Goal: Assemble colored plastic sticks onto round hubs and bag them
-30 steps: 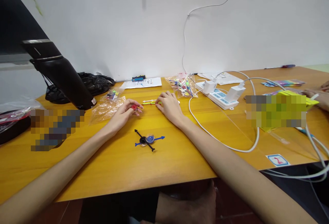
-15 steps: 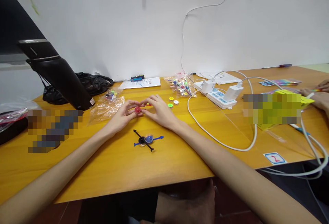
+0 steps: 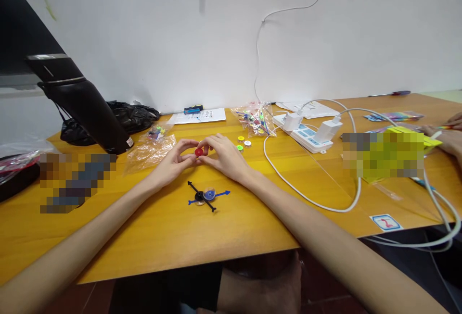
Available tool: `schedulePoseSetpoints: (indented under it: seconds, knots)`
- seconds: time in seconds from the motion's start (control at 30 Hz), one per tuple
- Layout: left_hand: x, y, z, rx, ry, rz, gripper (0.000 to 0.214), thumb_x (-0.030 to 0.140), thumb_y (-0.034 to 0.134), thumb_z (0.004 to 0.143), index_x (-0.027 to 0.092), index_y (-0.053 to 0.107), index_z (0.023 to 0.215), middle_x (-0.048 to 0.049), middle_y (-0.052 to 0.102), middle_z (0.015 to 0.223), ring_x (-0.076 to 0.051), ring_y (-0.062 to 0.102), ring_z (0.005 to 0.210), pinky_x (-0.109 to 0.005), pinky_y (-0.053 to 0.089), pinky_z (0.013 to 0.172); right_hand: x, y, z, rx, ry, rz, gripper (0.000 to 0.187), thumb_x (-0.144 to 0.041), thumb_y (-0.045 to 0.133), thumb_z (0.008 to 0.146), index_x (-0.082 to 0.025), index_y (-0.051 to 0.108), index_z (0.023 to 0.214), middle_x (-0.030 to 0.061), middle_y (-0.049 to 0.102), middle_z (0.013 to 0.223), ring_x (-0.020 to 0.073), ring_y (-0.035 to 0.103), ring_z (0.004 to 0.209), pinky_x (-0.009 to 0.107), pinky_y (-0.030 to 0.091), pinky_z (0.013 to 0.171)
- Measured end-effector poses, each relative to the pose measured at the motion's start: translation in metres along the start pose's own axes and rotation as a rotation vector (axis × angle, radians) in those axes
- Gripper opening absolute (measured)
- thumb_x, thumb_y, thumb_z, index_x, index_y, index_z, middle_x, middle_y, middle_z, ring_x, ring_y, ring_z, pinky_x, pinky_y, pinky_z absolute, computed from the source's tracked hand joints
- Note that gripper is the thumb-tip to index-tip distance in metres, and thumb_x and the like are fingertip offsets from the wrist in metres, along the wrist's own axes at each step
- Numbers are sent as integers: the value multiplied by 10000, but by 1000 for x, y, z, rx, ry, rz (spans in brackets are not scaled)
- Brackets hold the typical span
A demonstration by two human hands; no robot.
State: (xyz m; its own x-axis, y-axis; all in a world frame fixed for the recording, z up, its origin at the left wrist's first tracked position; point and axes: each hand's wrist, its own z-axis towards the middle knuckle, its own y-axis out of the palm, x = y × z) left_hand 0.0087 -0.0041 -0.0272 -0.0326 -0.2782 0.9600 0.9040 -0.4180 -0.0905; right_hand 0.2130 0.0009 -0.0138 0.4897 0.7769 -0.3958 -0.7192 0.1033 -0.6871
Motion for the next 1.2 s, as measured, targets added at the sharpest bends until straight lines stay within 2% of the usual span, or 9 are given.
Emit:
schedulePoseSetpoints:
  seconds: [0.13,0.23,0.43,0.6,0.77,0.87,0.97,1.07,1.2]
  knots:
    - [-3,-1,0,31,-27,-25,268,170,592,889,218,509,1140,-95,482,1426,-200,693,1083,-406,537,1011,2,-5,1,55,52,-10,190,-346,717,900,-217,612,992,34,676,920,201,591,882,335,437,824]
    - [-4,-3,-1,33,-51,14,286,116,549,874,212,507,1140,-98,533,1364,-183,704,1042,-385,537,988,2,-7,1,58,64,-28,194,-346,722,888,-220,593,958,22,663,889,193,584,855,327,425,808]
    - [-3,-6,-1,27,-60,173,274,114,525,855,196,539,1116,-99,577,1285,-164,692,924,-287,514,731,0,-7,1,76,85,-62,213,-358,707,882,-225,542,904,11,646,867,179,576,809,318,406,788]
    - [5,-6,-3,-167,-83,254,164,171,533,902,182,603,1050,-64,666,1061,-160,635,916,-311,479,824,1,-11,0,114,155,-119,247,-366,679,871,-219,488,814,-15,601,754,148,527,687,286,373,702]
    - [18,-1,-8,-294,-58,278,152,290,543,957,188,624,1036,-65,685,1065,-181,623,993,-349,459,931,7,-28,1,158,257,-224,297,-388,612,875,-215,433,711,-27,553,646,120,445,569,265,303,599]
    - [27,3,-12,-348,-48,309,195,348,567,956,192,646,1041,-57,683,1082,-176,613,977,-322,459,880,18,-44,0,245,323,-318,345,-393,584,866,-214,385,650,-32,489,576,115,395,531,268,271,573]
    - [34,6,-15,-402,-76,405,239,403,605,935,207,681,1048,-28,687,1031,-131,557,789,-274,415,723,32,-62,-2,319,428,-427,364,-367,557,855,-216,352,593,-21,446,525,126,368,524,285,257,562]
    - [38,6,-17,-439,-90,459,287,455,658,893,232,701,1067,-10,691,987,-111,489,688,-266,352,635,45,-79,-6,273,522,-570,360,-394,562,848,-214,417,573,22,517,542,159,431,555,305,258,565]
    - [36,7,-17,-457,-44,444,326,489,712,837,235,732,1040,-38,705,972,-145,559,748,-281,381,645,53,-94,-10,66,638,-748,396,-487,543,870,-194,585,607,113,656,657,246,579,666,328,318,594]
